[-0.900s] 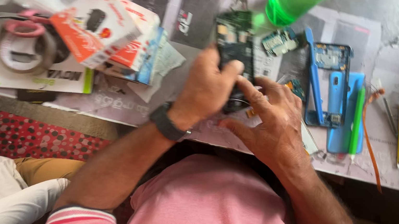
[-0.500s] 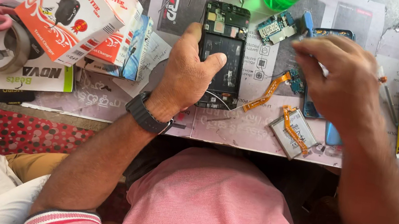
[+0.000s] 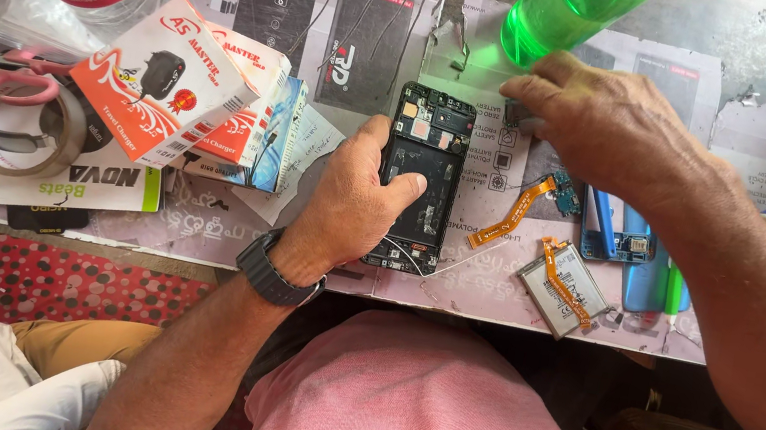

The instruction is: The person assembles a mobile phone by placing a circuit board into the chassis and connecting internal ribbon cables by hand.

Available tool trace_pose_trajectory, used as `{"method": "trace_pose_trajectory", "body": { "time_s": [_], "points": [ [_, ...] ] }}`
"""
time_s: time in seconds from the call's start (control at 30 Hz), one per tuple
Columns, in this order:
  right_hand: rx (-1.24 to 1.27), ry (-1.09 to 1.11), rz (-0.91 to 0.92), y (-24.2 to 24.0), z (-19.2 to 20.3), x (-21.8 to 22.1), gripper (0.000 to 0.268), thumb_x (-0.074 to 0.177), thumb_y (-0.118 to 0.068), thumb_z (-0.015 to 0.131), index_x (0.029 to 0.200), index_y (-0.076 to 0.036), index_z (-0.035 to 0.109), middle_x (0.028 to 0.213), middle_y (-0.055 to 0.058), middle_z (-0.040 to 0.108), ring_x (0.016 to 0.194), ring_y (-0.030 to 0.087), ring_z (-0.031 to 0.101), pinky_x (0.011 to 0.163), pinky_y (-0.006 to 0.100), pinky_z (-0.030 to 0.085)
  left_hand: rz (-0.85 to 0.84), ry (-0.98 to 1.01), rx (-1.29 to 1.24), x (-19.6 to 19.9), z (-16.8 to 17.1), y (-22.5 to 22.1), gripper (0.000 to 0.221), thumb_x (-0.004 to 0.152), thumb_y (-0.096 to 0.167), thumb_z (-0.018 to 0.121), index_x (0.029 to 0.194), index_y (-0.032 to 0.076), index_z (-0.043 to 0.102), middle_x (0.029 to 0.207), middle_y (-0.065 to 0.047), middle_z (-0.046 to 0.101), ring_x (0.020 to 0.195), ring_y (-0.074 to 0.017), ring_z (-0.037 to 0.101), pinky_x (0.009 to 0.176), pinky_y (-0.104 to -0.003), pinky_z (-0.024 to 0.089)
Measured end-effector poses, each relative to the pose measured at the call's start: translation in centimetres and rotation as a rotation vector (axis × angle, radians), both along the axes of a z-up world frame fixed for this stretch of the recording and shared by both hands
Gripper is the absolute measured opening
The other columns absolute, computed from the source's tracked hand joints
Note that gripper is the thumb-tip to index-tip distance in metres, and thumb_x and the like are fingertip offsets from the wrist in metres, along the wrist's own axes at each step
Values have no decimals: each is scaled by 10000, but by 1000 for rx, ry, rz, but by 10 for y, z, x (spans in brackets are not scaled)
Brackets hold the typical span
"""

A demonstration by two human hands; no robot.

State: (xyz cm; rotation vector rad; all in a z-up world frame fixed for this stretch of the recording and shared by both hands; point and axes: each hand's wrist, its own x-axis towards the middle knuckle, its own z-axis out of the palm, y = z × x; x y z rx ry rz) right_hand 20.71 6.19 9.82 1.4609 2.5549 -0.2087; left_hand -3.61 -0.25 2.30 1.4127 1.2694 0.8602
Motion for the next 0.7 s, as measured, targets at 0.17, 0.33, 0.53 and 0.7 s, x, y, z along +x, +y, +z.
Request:
{"method": "trace_pose_trajectory", "body": {
  "time_s": [0.17,0.33,0.53,0.7],
  "points": [
    [59,82,3,-1,1,8,492,809,-187,817,1286,-143,704,1249,85,674,1042,319,696,880,446,570,-43,-44,-61,-1,4,3,266,825,125,706,1014,3,566,856,-121,706,757,-183,684,705,-352,564],
    [76,212,-12,-5,-3,19,375,824,-165,803,1181,-88,721,1273,118,670,1043,356,682,878,468,551,-66,11,-56,-2,5,5,259,825,119,710,1018,4,583,844,-131,713,737,-196,690,702,-355,562],
    [42,233,-39,-5,-4,28,383,858,-171,814,1219,-92,717,1093,143,729,1029,362,684,867,483,542,-74,-40,-67,-3,8,5,267,835,127,703,1035,0,579,877,-121,729,786,-173,716,726,-337,577],
    [41,263,-24,-5,-1,29,382,826,-131,799,1200,-90,739,1059,143,755,961,339,717,846,457,569,-90,-124,-75,-4,7,4,283,849,100,692,1093,2,589,949,-96,730,834,-135,694,751,-313,584]
  ]
}}
